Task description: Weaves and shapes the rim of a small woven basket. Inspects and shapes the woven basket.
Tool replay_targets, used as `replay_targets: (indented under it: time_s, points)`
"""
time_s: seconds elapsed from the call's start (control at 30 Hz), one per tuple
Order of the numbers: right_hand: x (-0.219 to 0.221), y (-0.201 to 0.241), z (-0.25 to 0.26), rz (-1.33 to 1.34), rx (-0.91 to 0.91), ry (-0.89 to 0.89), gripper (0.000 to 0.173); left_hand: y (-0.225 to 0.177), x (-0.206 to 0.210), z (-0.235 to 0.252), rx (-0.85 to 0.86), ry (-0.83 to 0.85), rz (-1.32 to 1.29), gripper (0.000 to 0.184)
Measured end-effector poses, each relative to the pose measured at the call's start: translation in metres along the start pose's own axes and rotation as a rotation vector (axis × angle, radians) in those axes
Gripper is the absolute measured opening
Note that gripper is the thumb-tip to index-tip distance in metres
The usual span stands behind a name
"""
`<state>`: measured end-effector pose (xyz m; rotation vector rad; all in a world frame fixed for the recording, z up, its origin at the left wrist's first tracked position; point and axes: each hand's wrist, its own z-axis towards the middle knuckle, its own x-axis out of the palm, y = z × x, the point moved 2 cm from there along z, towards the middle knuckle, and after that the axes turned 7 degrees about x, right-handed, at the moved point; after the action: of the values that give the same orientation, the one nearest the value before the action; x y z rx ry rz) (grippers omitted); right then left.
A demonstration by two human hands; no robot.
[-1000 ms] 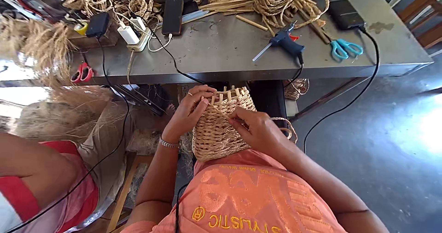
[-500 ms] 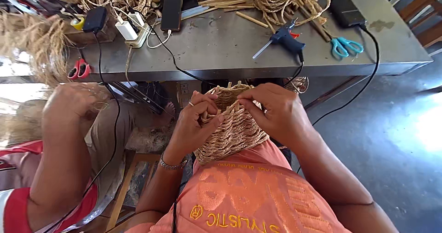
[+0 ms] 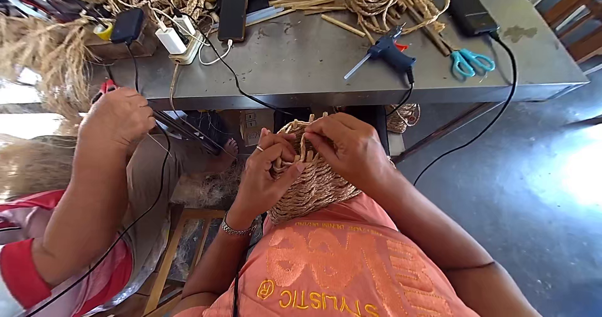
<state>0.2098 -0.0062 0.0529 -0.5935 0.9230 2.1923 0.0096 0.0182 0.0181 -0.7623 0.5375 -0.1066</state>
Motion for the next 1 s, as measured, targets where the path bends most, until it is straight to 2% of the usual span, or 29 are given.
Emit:
replay_targets:
  time_s: [0.17,0.37,0.53,0.63,0.73,1.0]
  points:
    - [-0.017,0.006,-0.016,-0.024,0.002,-0.091,0.014,-0.001,0.001,0.000,0.041,-0.012,-0.018,0.018]
    - [-0.007,-0.006,-0.044,0.028,0.049,0.005,0.014,0.011,-0.002,-0.004,-0.008,-0.024,-0.019,0.014]
    - [-0.002,-0.010,-0.055,0.193,0.100,0.061,0.010,0.018,-0.003,-0.006,0.047,-0.028,-0.049,0.016]
    - [-0.001,-0.010,-0.054,0.220,0.102,0.093,0.010,0.023,-0.004,-0.008,0.065,-0.064,-0.038,0.023]
    - [-0.001,-0.011,-0.055,0.250,0.131,0.093,0.011,0.026,-0.003,-0.012,0.101,-0.123,-0.022,0.022]
    - [0.004,-0.010,-0.044,0.178,0.117,0.107,0.027,0.039,0.000,-0.021,0.110,-0.161,-0.089,0.025]
